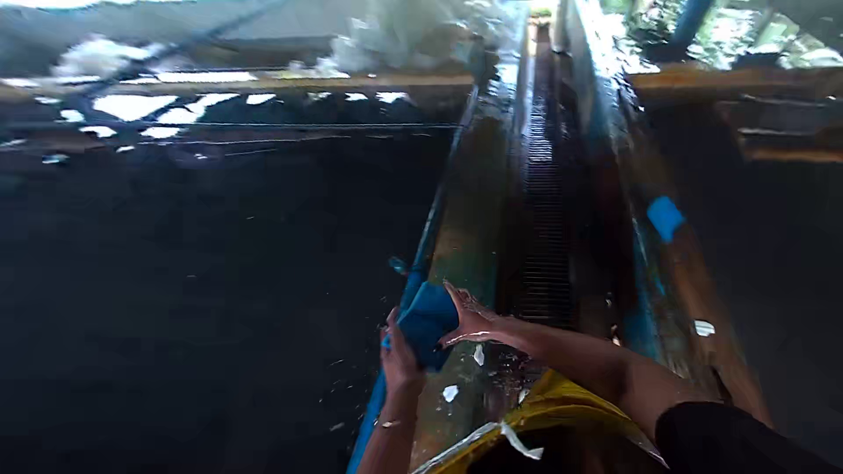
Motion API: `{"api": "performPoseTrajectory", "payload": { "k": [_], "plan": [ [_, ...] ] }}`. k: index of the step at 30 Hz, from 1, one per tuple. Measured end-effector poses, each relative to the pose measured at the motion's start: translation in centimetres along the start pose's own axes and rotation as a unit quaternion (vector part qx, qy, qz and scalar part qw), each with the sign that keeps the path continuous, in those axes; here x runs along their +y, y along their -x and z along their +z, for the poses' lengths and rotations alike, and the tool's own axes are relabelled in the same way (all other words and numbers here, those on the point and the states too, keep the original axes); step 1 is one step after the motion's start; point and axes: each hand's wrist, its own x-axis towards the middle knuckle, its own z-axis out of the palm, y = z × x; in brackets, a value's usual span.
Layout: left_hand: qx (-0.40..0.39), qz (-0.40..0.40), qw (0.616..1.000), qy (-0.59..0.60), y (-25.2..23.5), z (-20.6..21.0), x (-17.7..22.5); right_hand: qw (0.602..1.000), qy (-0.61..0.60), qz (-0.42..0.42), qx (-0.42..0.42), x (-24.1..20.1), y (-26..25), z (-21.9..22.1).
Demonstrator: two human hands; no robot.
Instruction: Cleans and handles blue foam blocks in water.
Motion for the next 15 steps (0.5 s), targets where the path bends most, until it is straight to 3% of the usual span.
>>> {"api": "performPoseTrajectory", "payload": {
  "k": [5, 9, 12, 15],
  "plan": [
    [0.062, -0.193, 0.975, 0.092, 0.8, -2.8, -2.0, 0.970, -0.054, 0.083, 0.221, 8.6, 6.6, -11.7],
    [0.105, -0.233, 0.955, 0.148, 0.1, -3.4, -1.0, 0.909, 0.075, 0.217, 0.348, 16.9, 13.7, -24.2],
    [0.137, -0.234, 0.946, 0.177, -0.1, -1.1, 1.7, 0.855, 0.169, 0.327, 0.366, 20.3, 18.0, -32.2],
    [0.147, -0.231, 0.935, 0.224, -0.7, 2.4, 4.1, 0.840, 0.191, 0.300, 0.410, 27.8, 20.1, -36.9]
  ]
}}
